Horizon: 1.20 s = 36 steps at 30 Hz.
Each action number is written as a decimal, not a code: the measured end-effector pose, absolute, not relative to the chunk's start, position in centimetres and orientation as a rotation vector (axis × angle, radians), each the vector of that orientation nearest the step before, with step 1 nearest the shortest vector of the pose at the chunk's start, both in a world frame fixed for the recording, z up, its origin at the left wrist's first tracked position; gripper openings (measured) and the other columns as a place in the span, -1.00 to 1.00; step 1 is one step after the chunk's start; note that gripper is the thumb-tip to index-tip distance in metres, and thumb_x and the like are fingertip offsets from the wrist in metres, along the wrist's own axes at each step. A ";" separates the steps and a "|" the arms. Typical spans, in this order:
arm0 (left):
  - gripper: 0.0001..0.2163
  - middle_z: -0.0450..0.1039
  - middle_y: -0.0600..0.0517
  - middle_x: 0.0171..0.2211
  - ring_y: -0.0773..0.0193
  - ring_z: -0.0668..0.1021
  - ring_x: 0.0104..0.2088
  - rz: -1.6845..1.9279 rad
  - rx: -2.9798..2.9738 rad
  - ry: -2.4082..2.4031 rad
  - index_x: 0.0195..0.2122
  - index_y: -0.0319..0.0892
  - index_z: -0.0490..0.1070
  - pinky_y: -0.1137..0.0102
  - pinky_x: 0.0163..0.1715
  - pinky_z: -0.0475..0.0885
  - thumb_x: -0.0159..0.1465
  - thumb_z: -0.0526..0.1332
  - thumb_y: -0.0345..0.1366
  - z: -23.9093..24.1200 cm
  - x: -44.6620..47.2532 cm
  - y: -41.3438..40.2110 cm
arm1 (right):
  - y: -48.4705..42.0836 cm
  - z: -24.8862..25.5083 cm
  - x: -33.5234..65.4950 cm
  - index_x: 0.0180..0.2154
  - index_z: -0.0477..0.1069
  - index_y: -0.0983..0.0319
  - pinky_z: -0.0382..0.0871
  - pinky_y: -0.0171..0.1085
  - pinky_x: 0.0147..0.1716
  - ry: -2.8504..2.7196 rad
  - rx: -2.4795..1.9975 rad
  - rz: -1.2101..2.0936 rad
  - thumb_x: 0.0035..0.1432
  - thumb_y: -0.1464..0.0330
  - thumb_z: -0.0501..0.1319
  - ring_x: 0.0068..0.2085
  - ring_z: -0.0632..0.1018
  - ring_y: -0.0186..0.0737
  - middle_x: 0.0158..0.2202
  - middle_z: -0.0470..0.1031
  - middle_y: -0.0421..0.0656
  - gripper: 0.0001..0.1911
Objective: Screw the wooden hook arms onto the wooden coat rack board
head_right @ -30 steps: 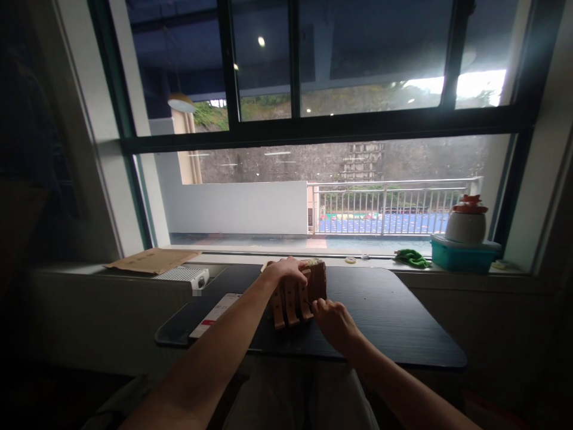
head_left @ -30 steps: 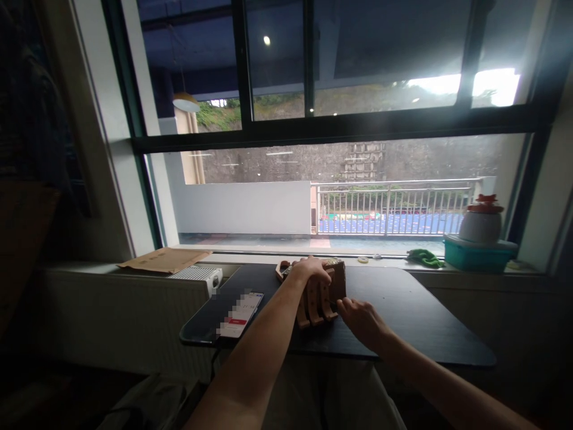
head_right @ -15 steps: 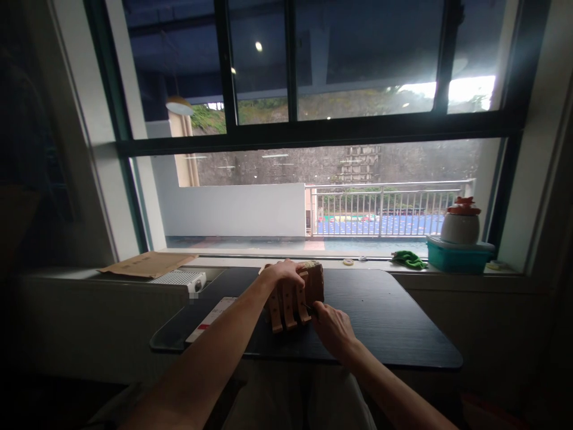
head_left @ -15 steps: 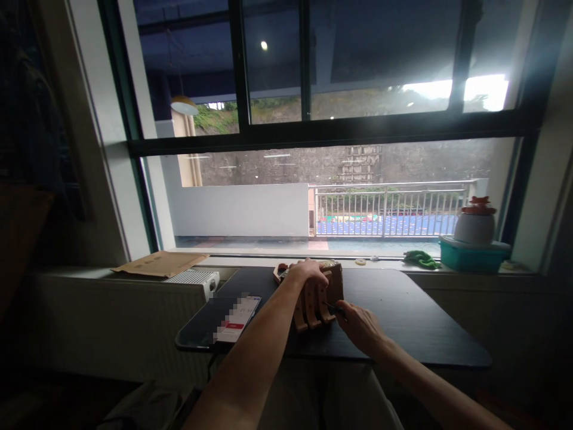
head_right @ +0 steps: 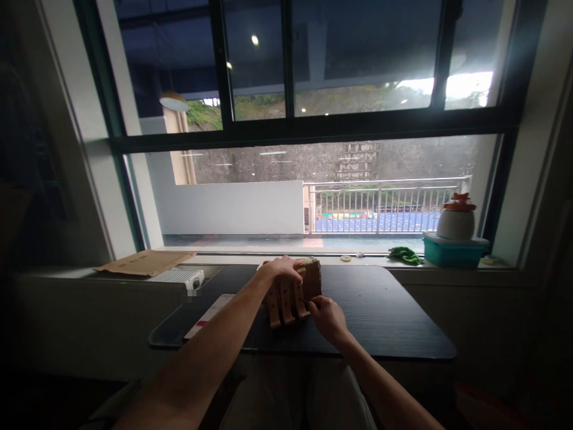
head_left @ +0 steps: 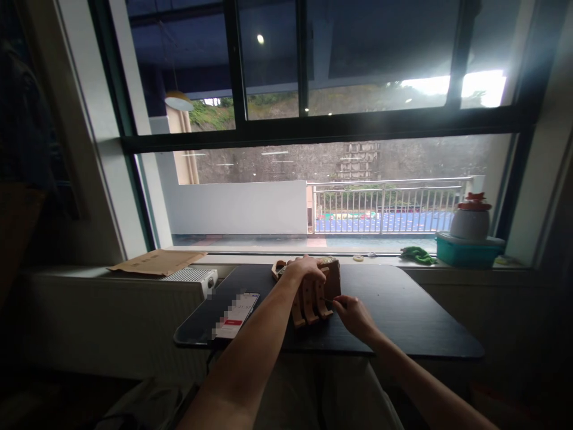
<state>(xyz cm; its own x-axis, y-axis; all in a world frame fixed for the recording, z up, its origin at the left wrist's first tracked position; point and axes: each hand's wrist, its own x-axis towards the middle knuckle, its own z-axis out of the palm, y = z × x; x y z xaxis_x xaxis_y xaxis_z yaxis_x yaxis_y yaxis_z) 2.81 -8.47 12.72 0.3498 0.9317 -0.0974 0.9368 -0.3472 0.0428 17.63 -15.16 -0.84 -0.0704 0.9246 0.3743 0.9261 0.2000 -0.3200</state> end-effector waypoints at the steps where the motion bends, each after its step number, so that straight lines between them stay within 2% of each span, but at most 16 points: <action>1: -0.31 0.28 0.03 0.11 -0.15 0.39 0.03 -0.086 2.505 1.740 0.12 0.27 0.22 0.00 -0.02 0.27 -0.11 0.27 0.06 12.8 2.8 -8.5 | -15.0 -0.8 17.7 -0.15 0.49 0.18 0.27 -0.38 -0.43 -1.975 -1.716 0.023 0.28 0.26 -0.06 -0.30 0.57 -0.25 -0.31 0.58 -0.14 -0.64; 3: -0.32 0.30 0.05 0.09 -0.15 0.39 0.03 -0.084 2.508 1.736 0.12 0.28 0.21 0.02 -0.03 0.29 -0.10 0.26 0.08 12.8 2.7 -8.5 | -14.8 -0.5 18.0 -0.19 0.50 0.18 0.26 -0.37 -0.45 -1.983 -1.710 0.036 0.26 0.26 -0.04 -0.33 0.57 -0.24 -0.34 0.58 -0.15 -0.65; 5: -0.31 0.31 0.06 0.08 -0.14 0.39 0.04 -0.083 2.510 1.730 0.12 0.30 0.21 0.04 -0.04 0.30 -0.11 0.26 0.09 12.7 2.7 -8.4 | -15.0 0.1 18.2 -0.14 0.46 0.19 0.25 -0.34 -0.46 -2.018 -1.708 -0.009 0.20 0.27 0.04 -0.32 0.57 -0.17 -0.33 0.58 -0.13 -0.70; 7: -0.30 0.31 0.05 0.09 -0.15 0.39 0.04 -0.086 2.509 1.729 0.13 0.30 0.20 0.04 -0.06 0.32 -0.11 0.27 0.09 12.6 2.6 -8.1 | -15.5 0.8 18.4 -0.04 0.38 0.20 0.25 -0.31 -0.44 -2.084 -1.682 -0.088 0.14 0.35 0.10 -0.29 0.56 -0.13 -0.28 0.56 -0.10 -0.67; 9: -0.29 0.29 0.03 0.10 -0.15 0.39 0.03 -0.088 2.507 1.735 0.13 0.30 0.19 0.02 -0.06 0.31 -0.11 0.28 0.08 12.4 2.6 -7.8 | -16.3 1.4 18.4 -0.01 0.33 0.20 0.25 -0.31 -0.41 -2.193 -1.616 -0.196 0.13 0.49 0.06 -0.28 0.55 -0.16 -0.23 0.53 -0.08 -0.64; 12: -0.28 0.27 0.05 0.12 -0.14 0.39 0.03 -0.084 2.506 1.749 0.14 0.31 0.18 0.00 -0.03 0.29 -0.11 0.28 0.09 12.2 2.6 -7.6 | -17.2 1.8 18.2 -0.13 0.37 0.23 0.25 -0.31 -0.37 -2.352 -1.513 -0.334 0.13 0.63 -0.03 -0.28 0.52 -0.20 -0.24 0.49 -0.05 -0.64; 17: -0.30 0.30 0.06 0.09 -0.09 0.38 0.05 -0.087 2.518 1.736 0.14 0.32 0.17 0.08 -0.04 0.32 -0.09 0.28 0.06 12.3 2.6 -7.9 | -17.5 0.8 17.7 -0.23 0.39 0.26 0.25 -0.31 -0.38 -2.377 -1.502 -0.345 0.12 0.65 -0.01 -0.33 0.50 -0.22 -0.32 0.49 -0.06 -0.70; 19: -0.30 0.30 0.06 0.09 -0.09 0.37 0.06 -0.088 2.518 1.729 0.14 0.32 0.17 0.11 -0.05 0.33 -0.09 0.27 0.06 12.5 2.6 -8.2 | -17.3 0.1 17.5 -0.23 0.41 0.26 0.25 -0.32 -0.40 -2.309 -1.553 -0.301 0.16 0.61 -0.03 -0.35 0.52 -0.23 -0.32 0.51 -0.07 -0.70; 22: -0.31 0.29 0.06 0.10 -0.11 0.36 0.07 -0.084 2.516 1.726 0.13 0.29 0.20 0.11 -0.05 0.33 -0.10 0.26 0.07 12.7 2.7 -8.4 | -16.9 -1.1 17.6 -0.14 0.40 0.23 0.28 -0.31 -0.38 -2.140 -1.655 -0.197 0.28 0.44 -0.06 -0.29 0.55 -0.20 -0.28 0.55 -0.09 -0.72; 25: -0.33 0.29 0.05 0.10 -0.14 0.36 0.06 -0.088 2.506 1.735 0.11 0.27 0.23 0.07 -0.05 0.32 -0.10 0.26 0.08 12.7 2.7 -8.4 | -16.3 -1.8 17.8 -0.08 0.40 0.22 0.31 -0.34 -0.36 -1.993 -1.729 -0.065 0.33 0.27 -0.13 -0.24 0.57 -0.22 -0.25 0.57 -0.11 -0.62; 28: -0.31 0.29 0.02 0.10 -0.13 0.37 0.04 -0.093 2.495 1.755 0.12 0.26 0.22 0.02 -0.05 0.31 -0.11 0.26 0.09 12.7 2.6 -8.3 | -16.0 -1.8 18.1 -0.14 0.44 0.21 0.31 -0.37 -0.37 -1.949 -1.748 0.020 0.32 0.23 -0.15 -0.25 0.57 -0.25 -0.27 0.58 -0.14 -0.58; 30: -0.29 0.29 0.01 0.10 -0.11 0.39 0.02 -0.090 2.493 1.761 0.14 0.26 0.21 0.02 -0.05 0.31 -0.11 0.26 0.09 12.5 2.6 -8.0 | -16.2 -1.4 18.3 -0.12 0.42 0.20 0.30 -0.33 -0.37 -1.943 -1.752 0.026 0.28 0.23 -0.06 -0.25 0.57 -0.19 -0.27 0.58 -0.14 -0.65; 33: -0.28 0.28 0.03 0.11 -0.10 0.39 0.03 -0.084 2.492 1.763 0.14 0.28 0.19 0.02 -0.04 0.30 -0.11 0.26 0.09 12.3 2.6 -7.7 | -16.9 -0.4 18.5 0.02 0.30 0.17 0.27 -0.31 -0.39 -2.051 -1.720 -0.116 0.21 0.39 0.04 -0.28 0.56 -0.16 -0.26 0.55 -0.13 -0.66; 36: -0.27 0.24 0.04 0.15 -0.15 0.36 0.06 -0.079 2.485 1.777 0.15 0.30 0.18 -0.02 -0.03 0.28 -0.13 0.27 0.08 12.2 2.6 -7.6 | -17.4 0.3 18.5 0.01 0.29 0.19 0.25 -0.31 -0.40 -2.300 -1.598 -0.407 0.15 0.60 0.00 -0.28 0.54 -0.19 -0.24 0.50 -0.08 -0.58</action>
